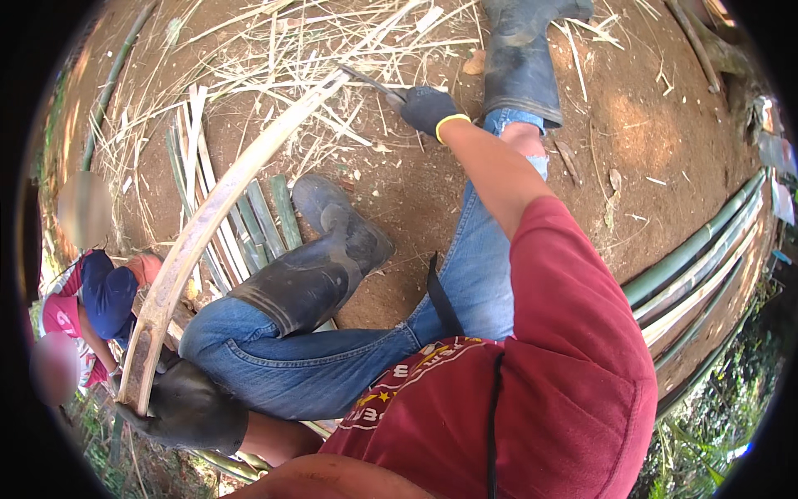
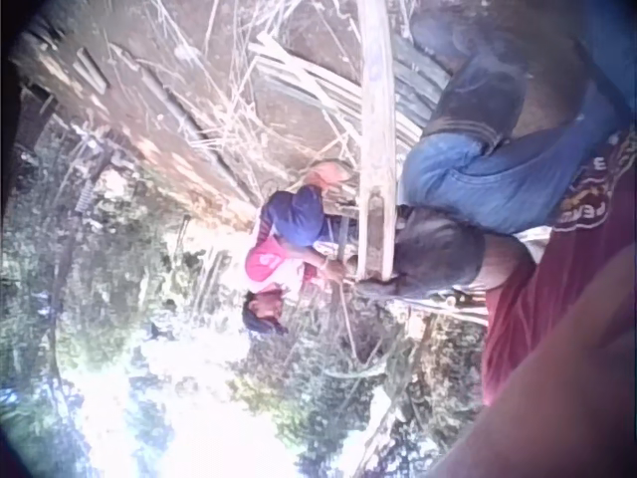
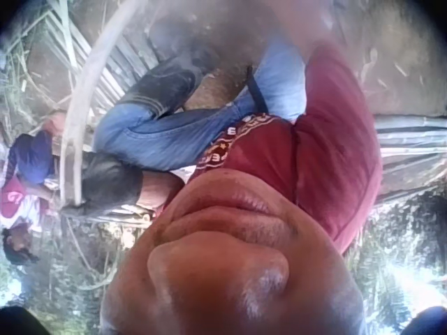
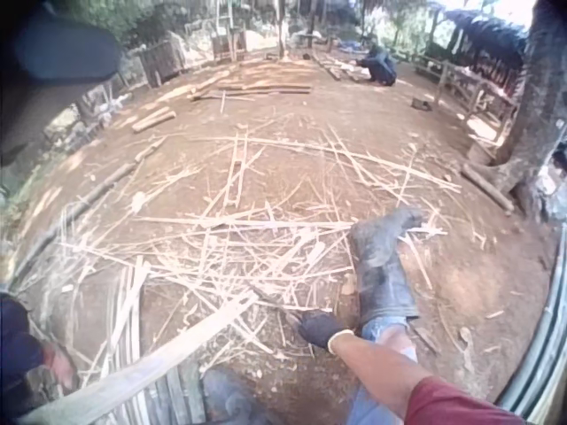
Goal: The person sits on the ground and uses a large knife to split bamboo poles into thin strips. They repeatedly hold the bamboo against their leg and strike it with the knife to separate the material. Another person is visible in the background performing a similar task.
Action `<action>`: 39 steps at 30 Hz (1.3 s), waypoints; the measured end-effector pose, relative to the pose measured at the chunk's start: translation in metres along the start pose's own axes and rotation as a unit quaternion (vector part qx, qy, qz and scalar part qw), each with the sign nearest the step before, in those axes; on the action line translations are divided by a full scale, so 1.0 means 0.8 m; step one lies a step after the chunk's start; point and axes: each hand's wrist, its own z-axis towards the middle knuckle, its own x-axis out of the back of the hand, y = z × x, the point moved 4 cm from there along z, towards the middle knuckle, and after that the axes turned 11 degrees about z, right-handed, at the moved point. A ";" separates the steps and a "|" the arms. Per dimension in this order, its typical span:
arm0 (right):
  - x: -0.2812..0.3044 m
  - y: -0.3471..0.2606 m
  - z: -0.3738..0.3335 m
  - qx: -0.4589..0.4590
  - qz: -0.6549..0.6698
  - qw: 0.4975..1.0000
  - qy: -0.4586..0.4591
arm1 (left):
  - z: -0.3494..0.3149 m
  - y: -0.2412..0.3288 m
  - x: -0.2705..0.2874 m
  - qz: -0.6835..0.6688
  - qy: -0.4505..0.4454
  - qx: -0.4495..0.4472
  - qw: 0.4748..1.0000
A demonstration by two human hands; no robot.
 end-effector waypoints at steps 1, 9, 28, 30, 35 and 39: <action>-0.006 -0.017 -0.011 0.036 0.020 0.998 0.054 | -0.009 0.010 -0.011 -0.004 -0.005 -0.009 1.000; 0.030 -0.079 -0.083 0.036 0.001 0.984 0.176 | 0.002 0.006 0.015 -0.198 -0.052 -0.019 0.979; 0.095 -0.295 -0.100 0.191 0.408 0.800 0.396 | -0.002 0.009 0.009 -0.172 0.016 0.007 0.985; 0.139 -0.210 -0.093 0.083 0.450 0.753 0.473 | 0.000 0.006 0.013 -0.166 0.005 -0.006 0.986; 0.145 -0.303 -0.183 0.308 0.404 0.825 0.249 | -0.003 0.004 0.018 -0.167 -0.004 0.015 0.986; 0.090 -0.376 -0.222 0.513 0.279 0.801 0.133 | -0.003 0.003 0.019 -0.181 0.000 -0.003 0.983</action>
